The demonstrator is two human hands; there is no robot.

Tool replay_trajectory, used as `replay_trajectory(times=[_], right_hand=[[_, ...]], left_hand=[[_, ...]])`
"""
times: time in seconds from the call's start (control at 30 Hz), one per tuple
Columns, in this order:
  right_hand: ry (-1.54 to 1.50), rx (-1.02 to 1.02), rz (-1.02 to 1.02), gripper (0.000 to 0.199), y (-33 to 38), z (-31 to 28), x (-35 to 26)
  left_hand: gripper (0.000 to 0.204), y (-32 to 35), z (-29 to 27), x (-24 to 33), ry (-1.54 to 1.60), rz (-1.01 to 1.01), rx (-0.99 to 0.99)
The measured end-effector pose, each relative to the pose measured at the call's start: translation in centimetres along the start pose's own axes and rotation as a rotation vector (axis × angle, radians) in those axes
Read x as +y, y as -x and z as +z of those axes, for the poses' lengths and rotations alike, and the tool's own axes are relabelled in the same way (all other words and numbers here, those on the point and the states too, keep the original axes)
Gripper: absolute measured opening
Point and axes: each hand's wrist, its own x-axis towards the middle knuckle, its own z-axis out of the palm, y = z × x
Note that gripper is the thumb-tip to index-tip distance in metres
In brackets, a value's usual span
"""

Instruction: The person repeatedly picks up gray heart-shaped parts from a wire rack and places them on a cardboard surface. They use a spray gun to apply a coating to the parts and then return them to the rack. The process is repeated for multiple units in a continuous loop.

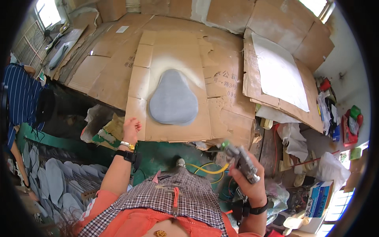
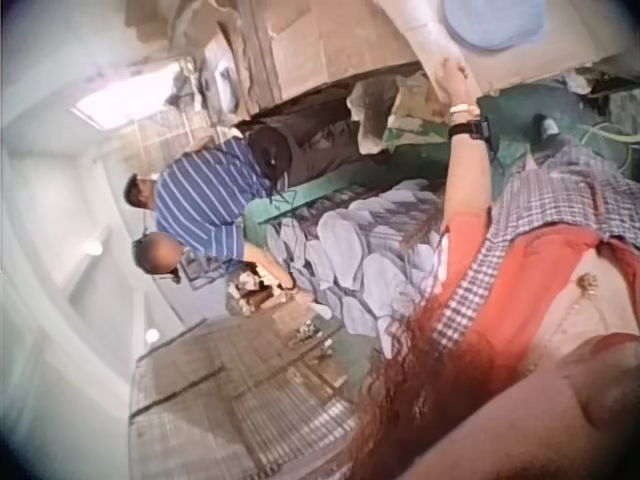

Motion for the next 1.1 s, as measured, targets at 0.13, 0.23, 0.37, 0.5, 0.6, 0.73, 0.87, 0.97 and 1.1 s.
replay_trajectory(times=[0.13, 0.23, 0.37, 0.5, 0.6, 0.73, 0.87, 0.97, 1.1], right_hand=[[0.066, -0.177, 0.108, 0.054, 1.2, -2.2, 2.0], [-0.016, -0.058, 0.074, 0.054, -0.5, -1.9, 2.0], [-0.012, -0.084, 0.018, 0.054, -1.9, -2.2, 1.6], [-0.011, -0.019, 0.122, 0.053, -0.9, -3.8, 2.4], [-0.012, -0.058, 0.151, 0.052, -0.8, -5.3, 2.6], [-0.05, -0.035, 0.092, 0.055, -2.6, -5.3, 3.1], [-0.066, -0.01, -0.006, 0.057, -5.1, -5.2, 2.8], [-0.045, -0.211, 0.025, 0.057, -4.9, -6.7, 3.3], [-0.002, -0.19, 0.058, 0.055, -4.1, -7.5, 3.2]], left_hand=[[0.024, -4.4, 1.6, -4.0, -0.311, 0.07, -0.004], [0.029, -5.4, 3.5, -4.9, -0.512, 0.1, 0.012], [0.032, -7.2, 5.2, -5.9, -0.82, 0.172, 0.079], [0.034, -6.1, 7.8, -4.5, -1.079, 0.153, 0.113], [0.034, -6.8, 7.9, -5.5, -1.193, 0.203, 0.145], [0.031, -6.1, 9.0, -4.7, -1.26, 0.235, 0.159], [0.029, -5.5, 9.7, -4.3, -1.171, 0.276, 0.262], [0.026, -6.4, 9.2, -5.0, -0.926, 0.299, 0.242], [0.033, -7.3, 9.0, -6.4, -0.461, 0.153, 0.211]])
